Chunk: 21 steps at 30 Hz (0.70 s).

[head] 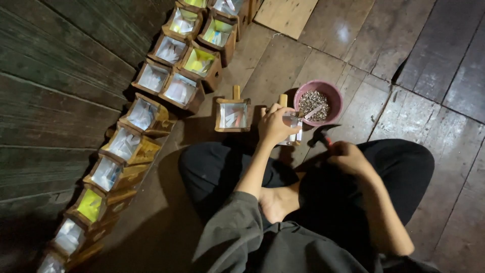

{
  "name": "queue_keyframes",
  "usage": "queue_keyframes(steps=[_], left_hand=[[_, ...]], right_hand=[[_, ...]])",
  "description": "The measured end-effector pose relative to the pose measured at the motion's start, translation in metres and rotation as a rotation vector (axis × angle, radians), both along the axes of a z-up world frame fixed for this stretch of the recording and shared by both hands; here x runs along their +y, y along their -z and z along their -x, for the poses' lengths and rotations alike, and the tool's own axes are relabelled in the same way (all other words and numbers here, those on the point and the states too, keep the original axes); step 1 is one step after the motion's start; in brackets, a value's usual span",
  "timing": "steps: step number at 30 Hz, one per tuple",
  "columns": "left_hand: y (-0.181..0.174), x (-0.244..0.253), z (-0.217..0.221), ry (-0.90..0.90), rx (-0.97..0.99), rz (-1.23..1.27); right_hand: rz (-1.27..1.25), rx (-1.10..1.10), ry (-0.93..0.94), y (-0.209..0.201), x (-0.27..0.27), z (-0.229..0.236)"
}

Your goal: The person sits on the floor and assembles small wooden frames by inserting metal pins and hammering them into place. They repeatedly pick pins from a pink bowl, position them on the frame corners, and strike them with a hammer. Completed frames are set aside on the floor.

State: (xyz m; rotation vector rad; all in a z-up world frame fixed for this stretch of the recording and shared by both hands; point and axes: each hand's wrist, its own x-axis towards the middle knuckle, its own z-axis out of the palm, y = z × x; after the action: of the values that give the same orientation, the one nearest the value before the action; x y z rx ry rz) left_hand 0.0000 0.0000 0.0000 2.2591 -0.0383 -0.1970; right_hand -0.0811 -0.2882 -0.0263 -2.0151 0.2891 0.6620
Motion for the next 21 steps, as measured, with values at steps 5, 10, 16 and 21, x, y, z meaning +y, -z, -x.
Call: queue_keyframes(steps=[5,10,16,21], left_hand=[[0.015,-0.001,-0.004,0.005,-0.016,-0.009],[0.016,0.002,-0.003,0.037,-0.105,-0.051],[0.053,0.007,-0.015,0.132,-0.068,-0.055],[0.071,0.012,-0.016,0.202,-0.179,-0.061]], right_hand=[[-0.423,-0.092,0.247,-0.101,0.019,0.004],[-0.381,-0.45,0.256,-0.167,0.063,0.018],[0.262,-0.694,0.034,-0.13,0.098,0.036],[0.373,-0.416,0.073,-0.101,0.095,0.031]])
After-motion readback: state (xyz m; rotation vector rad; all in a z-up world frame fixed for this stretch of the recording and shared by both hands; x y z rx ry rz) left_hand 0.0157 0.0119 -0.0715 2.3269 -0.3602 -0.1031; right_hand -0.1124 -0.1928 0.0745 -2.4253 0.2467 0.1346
